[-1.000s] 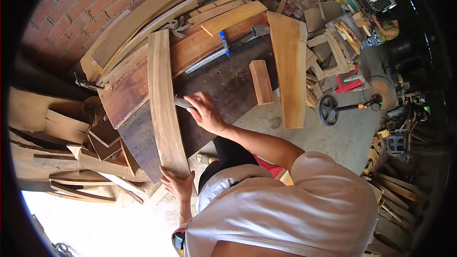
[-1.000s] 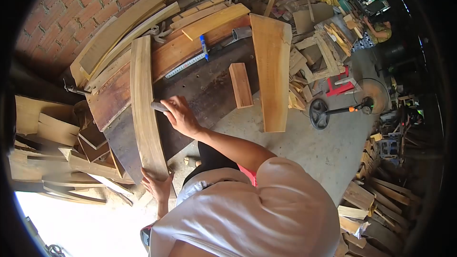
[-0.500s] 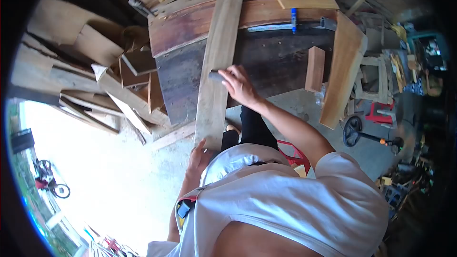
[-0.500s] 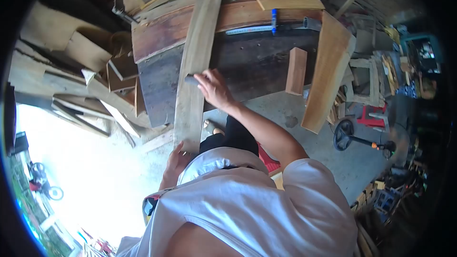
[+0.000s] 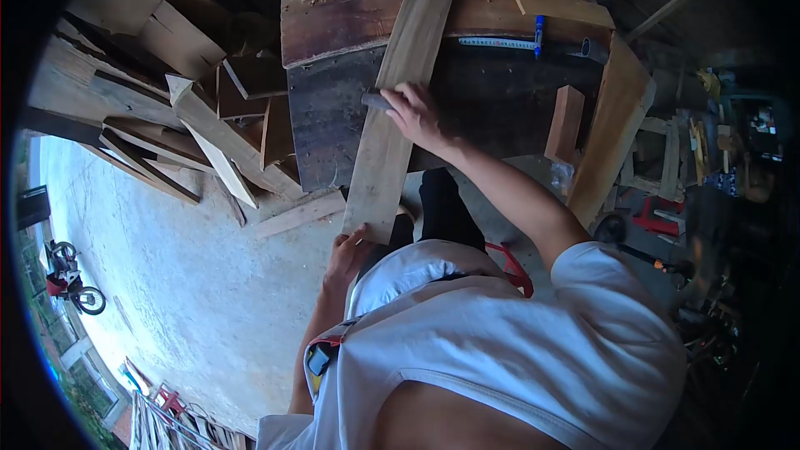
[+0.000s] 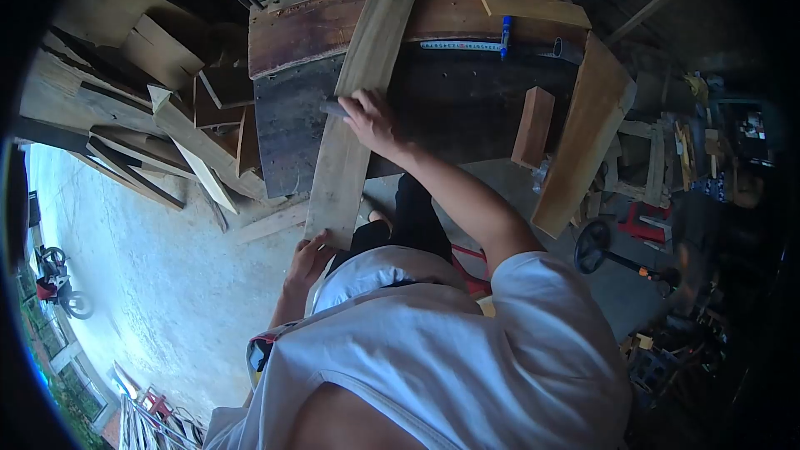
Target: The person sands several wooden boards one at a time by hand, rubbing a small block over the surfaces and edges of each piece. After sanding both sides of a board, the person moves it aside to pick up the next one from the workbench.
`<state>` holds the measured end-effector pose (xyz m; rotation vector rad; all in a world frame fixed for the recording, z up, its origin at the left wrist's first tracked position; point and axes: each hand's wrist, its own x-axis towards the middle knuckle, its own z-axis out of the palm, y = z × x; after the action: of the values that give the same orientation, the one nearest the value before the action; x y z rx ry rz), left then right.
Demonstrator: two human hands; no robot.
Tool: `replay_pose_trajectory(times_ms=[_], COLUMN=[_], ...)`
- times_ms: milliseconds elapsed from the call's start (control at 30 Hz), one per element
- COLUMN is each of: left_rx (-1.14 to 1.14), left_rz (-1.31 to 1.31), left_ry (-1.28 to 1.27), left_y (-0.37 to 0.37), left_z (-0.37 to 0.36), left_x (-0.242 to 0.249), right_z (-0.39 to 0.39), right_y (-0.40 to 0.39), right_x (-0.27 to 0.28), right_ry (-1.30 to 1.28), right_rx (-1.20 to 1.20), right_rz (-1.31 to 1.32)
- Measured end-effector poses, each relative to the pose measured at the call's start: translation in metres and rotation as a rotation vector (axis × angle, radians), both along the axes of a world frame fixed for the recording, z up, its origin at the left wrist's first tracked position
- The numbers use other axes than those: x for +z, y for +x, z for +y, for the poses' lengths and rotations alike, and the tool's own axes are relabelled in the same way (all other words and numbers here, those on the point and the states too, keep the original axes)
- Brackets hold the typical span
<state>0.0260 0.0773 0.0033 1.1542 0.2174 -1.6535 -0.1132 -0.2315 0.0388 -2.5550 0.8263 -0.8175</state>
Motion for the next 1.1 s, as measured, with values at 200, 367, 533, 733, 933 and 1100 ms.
replay_pose_trajectory(times_ms=[200,367,533,733,933,1100], left_rx=[0.002,-0.009,0.015,-0.503,-0.729,-0.787], left_rz=[-0.008,-0.043,-0.304,-1.7,-1.859,-1.831], left_ry=[0.024,0.014,0.079,-0.123,-0.072,0.068], left_y=[0.002,0.0,-0.012,-0.019,-0.042,-0.051], left_z=[-0.002,0.004,0.001,-0.045,-0.101,-0.11], left_x=[0.001,-0.007,0.002,0.052,0.046,0.044], right_z=[0.041,0.118,-0.034,-0.005,-0.003,-0.188], right_y=[0.016,-0.015,-0.004,-0.004,-0.018,0.002], right_x=[-0.008,-0.019,-0.002,-0.008,0.005,0.004], right_ry=[0.018,0.051,-0.062,0.026,0.011,-0.103], right_rx=[-0.08,0.424,-0.136,-0.112,0.341,-0.291], right_rz=[-0.065,0.068,-0.139,-0.138,0.052,-0.05])
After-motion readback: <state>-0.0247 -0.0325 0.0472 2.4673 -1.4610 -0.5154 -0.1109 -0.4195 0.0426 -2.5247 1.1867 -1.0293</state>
